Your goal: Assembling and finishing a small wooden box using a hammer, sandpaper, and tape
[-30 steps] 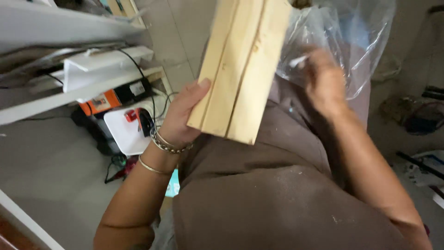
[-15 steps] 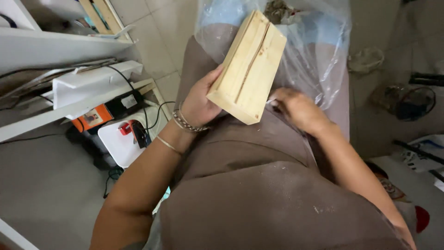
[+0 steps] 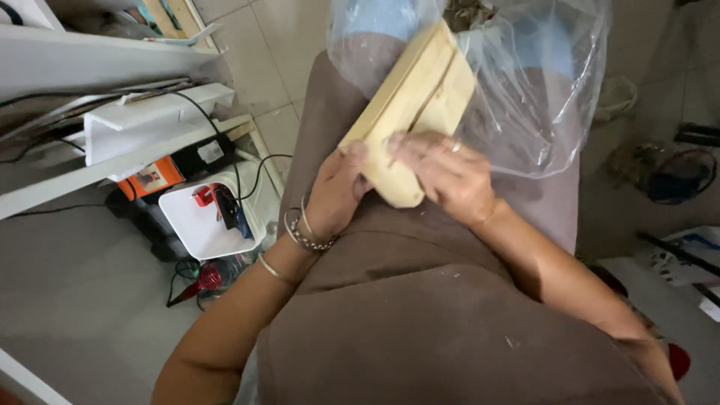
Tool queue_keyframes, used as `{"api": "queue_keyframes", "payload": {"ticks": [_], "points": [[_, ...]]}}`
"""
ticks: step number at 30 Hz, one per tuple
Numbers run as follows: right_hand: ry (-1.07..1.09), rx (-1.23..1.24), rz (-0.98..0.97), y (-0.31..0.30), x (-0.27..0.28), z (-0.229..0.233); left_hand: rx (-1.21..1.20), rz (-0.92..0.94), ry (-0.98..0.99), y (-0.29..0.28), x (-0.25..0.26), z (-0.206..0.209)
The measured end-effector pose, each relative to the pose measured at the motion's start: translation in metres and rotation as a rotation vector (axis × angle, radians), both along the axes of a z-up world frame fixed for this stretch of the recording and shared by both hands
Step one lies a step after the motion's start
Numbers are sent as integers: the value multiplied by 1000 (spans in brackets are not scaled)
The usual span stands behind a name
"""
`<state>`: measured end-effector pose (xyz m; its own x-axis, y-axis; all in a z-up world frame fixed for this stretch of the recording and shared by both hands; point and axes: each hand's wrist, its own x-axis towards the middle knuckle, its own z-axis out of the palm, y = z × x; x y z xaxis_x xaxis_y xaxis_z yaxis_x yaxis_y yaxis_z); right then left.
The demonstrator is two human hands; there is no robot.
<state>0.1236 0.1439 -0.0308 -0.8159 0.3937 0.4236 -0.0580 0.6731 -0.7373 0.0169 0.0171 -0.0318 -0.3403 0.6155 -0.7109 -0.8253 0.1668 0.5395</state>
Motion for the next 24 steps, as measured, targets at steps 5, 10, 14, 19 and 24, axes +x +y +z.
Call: {"api": "queue_keyframes", "payload": {"ticks": [5, 10, 14, 19, 24], "points": [[125, 143, 260, 8, -19, 29, 157, 36, 85, -18, -3, -16], [39, 262, 117, 39, -11, -54, 116, 95, 25, -22, 1, -23], [-88, 285, 52, 30, -6, -69, 96, 63, 76, -22, 3, -29], [17, 111, 134, 13, -26, -16, 40, 64, 86, -20, 2, -13], [-178, 199, -2, 41, -15, -47, 35, 5, 47, -16, -1, -6]]}}
